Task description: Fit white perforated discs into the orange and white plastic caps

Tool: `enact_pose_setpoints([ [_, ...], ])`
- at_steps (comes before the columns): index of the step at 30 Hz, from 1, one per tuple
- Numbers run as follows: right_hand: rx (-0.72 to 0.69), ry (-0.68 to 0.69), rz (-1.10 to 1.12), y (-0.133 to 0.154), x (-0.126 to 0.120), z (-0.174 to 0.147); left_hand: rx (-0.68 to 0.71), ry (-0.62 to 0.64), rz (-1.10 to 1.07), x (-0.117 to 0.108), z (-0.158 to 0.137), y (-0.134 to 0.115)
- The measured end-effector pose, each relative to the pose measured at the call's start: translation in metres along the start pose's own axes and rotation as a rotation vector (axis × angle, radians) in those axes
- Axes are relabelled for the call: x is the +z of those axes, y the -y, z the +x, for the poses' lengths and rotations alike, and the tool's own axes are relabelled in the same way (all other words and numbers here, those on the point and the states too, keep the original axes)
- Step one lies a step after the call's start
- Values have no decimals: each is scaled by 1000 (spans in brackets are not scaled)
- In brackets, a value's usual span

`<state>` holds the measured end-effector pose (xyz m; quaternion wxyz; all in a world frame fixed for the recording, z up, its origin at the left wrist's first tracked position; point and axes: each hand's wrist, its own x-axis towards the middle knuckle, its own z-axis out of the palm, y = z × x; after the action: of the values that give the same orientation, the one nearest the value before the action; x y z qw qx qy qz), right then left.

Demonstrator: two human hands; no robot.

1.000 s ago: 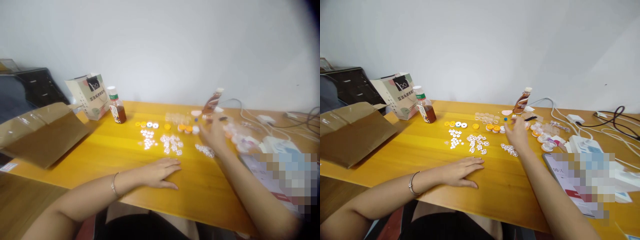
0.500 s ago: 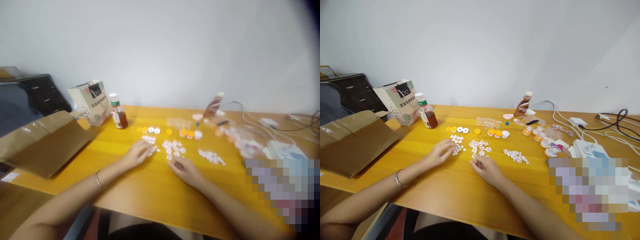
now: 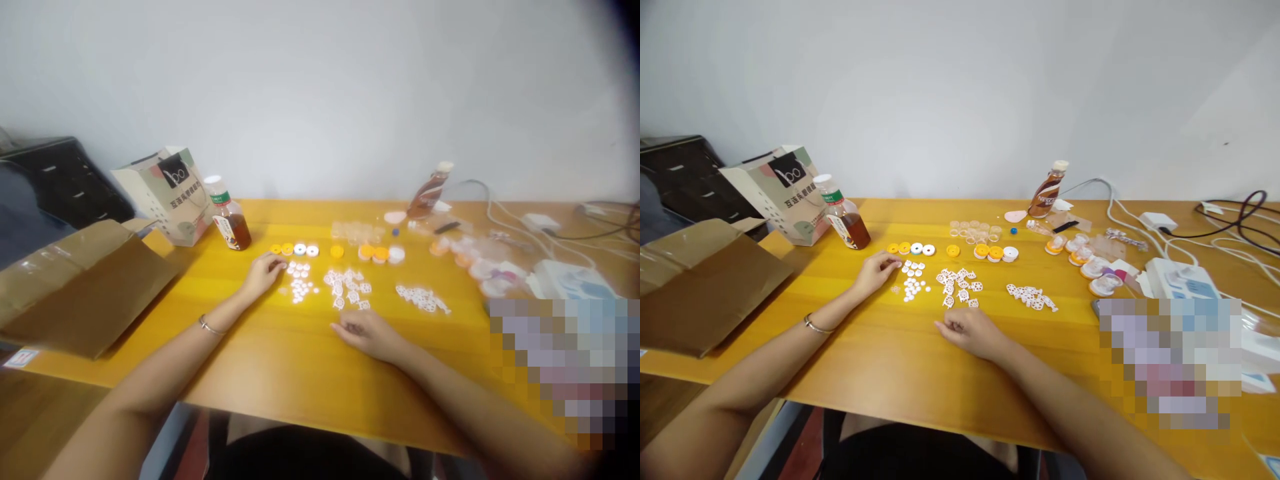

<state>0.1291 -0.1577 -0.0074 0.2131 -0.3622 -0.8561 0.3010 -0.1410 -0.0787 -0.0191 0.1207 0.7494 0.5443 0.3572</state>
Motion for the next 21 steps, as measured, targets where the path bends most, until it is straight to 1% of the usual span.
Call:
enact_pose_setpoints([
  [2, 14, -12, 2, 0, 0, 1, 14, -51, -23, -4, -6, -11],
  [3, 27, -22, 1, 0, -1, 2, 55, -69, -56, -5, -11, -19],
  [4, 42, -35, 2, -1, -1, 2, 127, -48, -101, -5, -17, -29],
  [6, 77, -69, 13, -3, -2, 4, 289, 101, -182, -2, -31, -51],
  [9, 125, -118, 53, -6, -5, 6, 418, 318, -185, 7, -48, -78],
  [11, 154, -136, 77, -7, -6, 7, 438, 398, -148, 14, -54, -85],
  [14, 180, -134, 102, -8, -7, 7, 414, 431, -115, 23, -57, -84],
  [18, 172, -108, 114, -10, -7, 7, 376, 410, -164, 27, -58, -81],
  [21, 169, -94, 115, -11, -7, 7, 355, 338, -225, 21, -58, -82],
])
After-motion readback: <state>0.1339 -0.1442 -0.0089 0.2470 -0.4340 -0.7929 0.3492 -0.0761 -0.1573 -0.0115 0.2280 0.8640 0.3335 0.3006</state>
